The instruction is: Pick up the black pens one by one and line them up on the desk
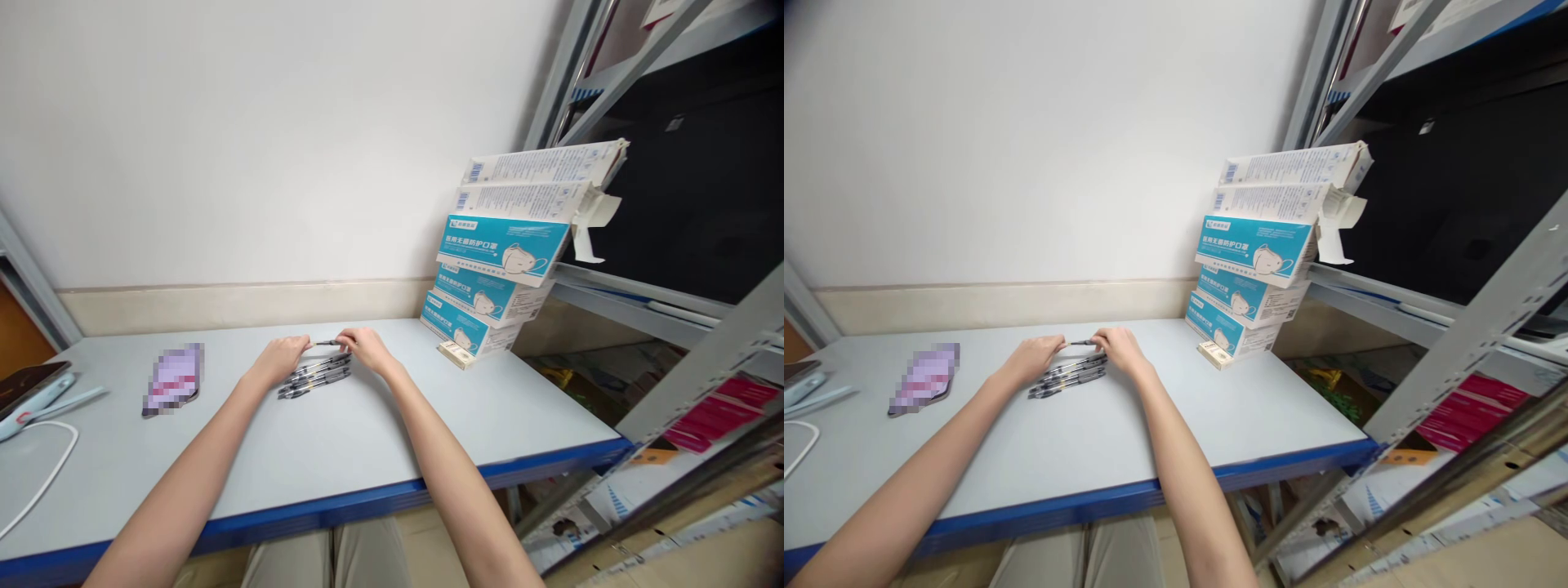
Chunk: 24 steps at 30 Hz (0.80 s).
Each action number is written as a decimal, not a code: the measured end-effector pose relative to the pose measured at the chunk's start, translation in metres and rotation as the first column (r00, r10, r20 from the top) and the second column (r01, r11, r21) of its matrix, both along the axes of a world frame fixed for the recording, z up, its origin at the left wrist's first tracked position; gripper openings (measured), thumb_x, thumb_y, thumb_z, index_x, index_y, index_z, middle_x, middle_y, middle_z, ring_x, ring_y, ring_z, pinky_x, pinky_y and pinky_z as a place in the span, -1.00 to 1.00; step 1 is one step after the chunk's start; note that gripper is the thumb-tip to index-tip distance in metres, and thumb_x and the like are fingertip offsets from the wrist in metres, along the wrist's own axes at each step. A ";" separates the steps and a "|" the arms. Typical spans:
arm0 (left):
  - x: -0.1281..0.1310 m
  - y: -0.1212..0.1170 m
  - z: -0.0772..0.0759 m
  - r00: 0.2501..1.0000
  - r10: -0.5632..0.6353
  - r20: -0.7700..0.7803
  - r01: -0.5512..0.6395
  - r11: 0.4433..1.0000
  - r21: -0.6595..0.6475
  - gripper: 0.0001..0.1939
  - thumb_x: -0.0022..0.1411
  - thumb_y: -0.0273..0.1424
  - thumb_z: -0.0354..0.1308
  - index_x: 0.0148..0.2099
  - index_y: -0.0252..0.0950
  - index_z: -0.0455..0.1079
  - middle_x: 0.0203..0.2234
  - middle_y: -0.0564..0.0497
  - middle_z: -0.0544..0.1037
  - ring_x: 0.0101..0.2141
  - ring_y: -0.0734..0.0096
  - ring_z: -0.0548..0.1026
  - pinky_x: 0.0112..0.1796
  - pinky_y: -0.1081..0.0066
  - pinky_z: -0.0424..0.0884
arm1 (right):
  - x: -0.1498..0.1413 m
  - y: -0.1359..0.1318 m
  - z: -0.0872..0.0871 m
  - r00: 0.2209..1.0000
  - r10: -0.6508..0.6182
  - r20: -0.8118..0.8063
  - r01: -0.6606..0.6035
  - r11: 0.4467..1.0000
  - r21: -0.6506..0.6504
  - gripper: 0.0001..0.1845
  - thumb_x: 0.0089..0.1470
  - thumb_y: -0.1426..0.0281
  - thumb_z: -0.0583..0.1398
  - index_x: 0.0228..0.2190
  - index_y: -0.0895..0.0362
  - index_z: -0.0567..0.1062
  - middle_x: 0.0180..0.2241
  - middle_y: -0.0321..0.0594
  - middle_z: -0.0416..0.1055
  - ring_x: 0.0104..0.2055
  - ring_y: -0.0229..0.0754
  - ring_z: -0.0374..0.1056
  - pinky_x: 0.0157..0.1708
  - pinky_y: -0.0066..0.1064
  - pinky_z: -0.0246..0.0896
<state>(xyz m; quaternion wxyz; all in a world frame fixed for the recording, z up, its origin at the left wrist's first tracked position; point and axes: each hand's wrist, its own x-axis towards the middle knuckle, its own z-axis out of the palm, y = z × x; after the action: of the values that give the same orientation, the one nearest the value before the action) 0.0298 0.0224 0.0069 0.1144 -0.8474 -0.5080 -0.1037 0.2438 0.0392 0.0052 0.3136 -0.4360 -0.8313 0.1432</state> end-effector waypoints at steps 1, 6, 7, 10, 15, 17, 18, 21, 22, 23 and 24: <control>0.000 0.000 0.000 1.000 0.001 -0.001 -0.001 1.000 0.003 -0.66 0.32 -0.27 -0.32 -0.25 -0.26 0.25 -0.39 -0.07 0.51 -0.36 0.31 0.46 -0.40 0.43 0.20 | 0.000 0.000 0.000 1.000 -0.003 -0.011 0.003 1.000 0.003 -0.78 0.11 0.36 0.05 -0.26 0.09 0.46 -0.36 -0.24 0.46 -0.32 -0.27 0.33 -0.27 -0.46 0.12; 0.001 -0.001 0.000 1.000 -0.005 -0.004 0.005 1.000 0.004 -0.67 0.32 -0.27 -0.31 -0.26 -0.26 0.24 -0.39 -0.07 0.51 -0.37 0.31 0.46 -0.41 0.43 0.20 | -0.002 -0.001 0.000 0.999 0.038 0.017 -0.039 0.997 0.070 -0.82 0.03 0.39 0.14 -0.28 0.09 0.48 -0.30 -0.23 0.45 -0.28 -0.25 0.32 -0.26 -0.46 0.12; 0.001 -0.001 0.000 1.000 -0.007 0.007 0.007 1.000 0.010 -0.66 0.32 -0.26 -0.31 -0.26 -0.26 0.24 -0.39 -0.07 0.51 -0.37 0.31 0.46 -0.40 0.43 0.20 | -0.002 -0.002 0.000 0.999 0.033 0.020 -0.034 0.998 0.056 -0.82 0.07 0.39 0.10 -0.30 0.09 0.49 -0.34 -0.23 0.46 -0.30 -0.25 0.33 -0.26 -0.46 0.11; 0.002 -0.001 -0.001 0.999 -0.017 0.045 0.016 1.000 0.014 -0.65 0.32 -0.24 -0.32 -0.24 -0.26 0.25 -0.39 -0.07 0.50 -0.37 0.32 0.45 -0.39 0.44 0.22 | -0.003 -0.002 0.000 0.999 0.043 -0.019 -0.042 0.998 0.046 -0.77 0.08 0.38 0.09 -0.21 0.10 0.46 -0.34 -0.22 0.46 -0.31 -0.25 0.33 -0.25 -0.46 0.12; 0.003 0.001 0.002 0.948 -0.010 0.318 0.024 0.999 -0.039 -0.62 0.26 -0.14 -0.20 -0.05 -0.23 0.25 -0.22 -0.02 0.47 -0.31 0.38 0.44 -0.27 0.42 0.28 | -0.003 -0.002 0.002 0.999 0.054 -0.001 -0.054 0.995 0.087 -0.79 0.07 0.43 0.09 -0.28 0.12 0.50 -0.31 -0.20 0.47 -0.26 -0.23 0.32 -0.24 -0.48 0.10; 0.001 0.005 0.003 0.909 -0.014 0.418 0.073 0.990 -0.125 -0.59 0.25 -0.13 -0.22 -0.11 -0.25 0.32 -0.26 0.00 0.49 -0.32 0.39 0.43 -0.26 0.42 0.29 | -0.003 -0.003 0.004 0.999 0.023 0.034 -0.026 0.995 0.092 -0.77 0.10 0.40 0.06 -0.28 0.09 0.51 -0.33 -0.21 0.47 -0.28 -0.23 0.32 -0.27 -0.48 0.08; 0.001 0.006 0.004 0.902 -0.016 0.432 0.101 0.979 -0.176 -0.58 0.25 -0.14 -0.24 -0.18 -0.26 0.37 -0.32 0.01 0.51 -0.36 0.40 0.43 -0.28 0.43 0.30 | -0.003 -0.003 0.004 0.999 0.010 0.051 -0.015 0.995 0.099 -0.76 0.11 0.38 0.05 -0.28 0.08 0.51 -0.32 -0.22 0.47 -0.29 -0.23 0.32 -0.28 -0.49 0.07; -0.001 0.008 0.004 0.921 -0.047 0.386 0.132 0.971 -0.197 -0.60 0.23 -0.17 -0.18 -0.28 -0.27 0.42 -0.40 0.01 0.53 -0.41 0.40 0.43 -0.32 0.45 0.29 | -0.003 -0.003 0.004 0.996 -0.029 0.089 0.021 0.996 0.087 -0.73 0.13 0.36 0.02 -0.32 0.08 0.52 -0.35 -0.21 0.47 -0.31 -0.23 0.30 -0.31 -0.49 0.04; -0.001 0.008 0.004 0.932 -0.066 0.355 0.123 0.983 -0.139 -0.62 0.22 -0.18 -0.16 -0.26 -0.25 0.42 -0.37 0.00 0.53 -0.38 0.39 0.44 -0.32 0.45 0.29 | -0.003 -0.002 0.003 0.995 -0.037 0.098 0.031 0.998 0.057 -0.70 0.14 0.35 0.00 -0.36 0.10 0.53 -0.39 -0.22 0.46 -0.34 -0.23 0.29 -0.33 -0.49 0.03; -0.001 0.006 0.004 0.944 -0.084 0.319 0.111 0.992 -0.068 -0.64 0.22 -0.18 -0.15 -0.24 -0.23 0.43 -0.32 -0.01 0.53 -0.34 0.36 0.44 -0.31 0.45 0.27 | -0.002 -0.001 0.002 0.994 -0.037 0.104 0.035 0.999 0.017 -0.67 0.15 0.34 -0.02 -0.39 0.11 0.53 -0.44 -0.23 0.44 -0.39 -0.25 0.27 -0.35 -0.49 0.02; -0.001 0.005 0.004 0.955 -0.093 0.283 0.099 0.995 -0.007 -0.64 0.22 -0.18 -0.14 -0.22 -0.21 0.43 -0.28 -0.02 0.52 -0.30 0.34 0.45 -0.31 0.45 0.27 | -0.002 0.000 0.002 0.994 -0.028 0.106 0.031 0.999 -0.027 -0.64 0.15 0.34 -0.04 -0.42 0.13 0.52 -0.49 -0.25 0.41 -0.43 -0.26 0.25 -0.38 -0.50 0.01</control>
<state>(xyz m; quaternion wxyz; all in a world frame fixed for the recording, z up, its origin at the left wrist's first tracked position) 0.0287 0.0274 0.0106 0.0268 -0.8488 -0.4785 -0.2235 0.2423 0.0389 0.0070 0.2652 -0.4598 -0.8379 0.1272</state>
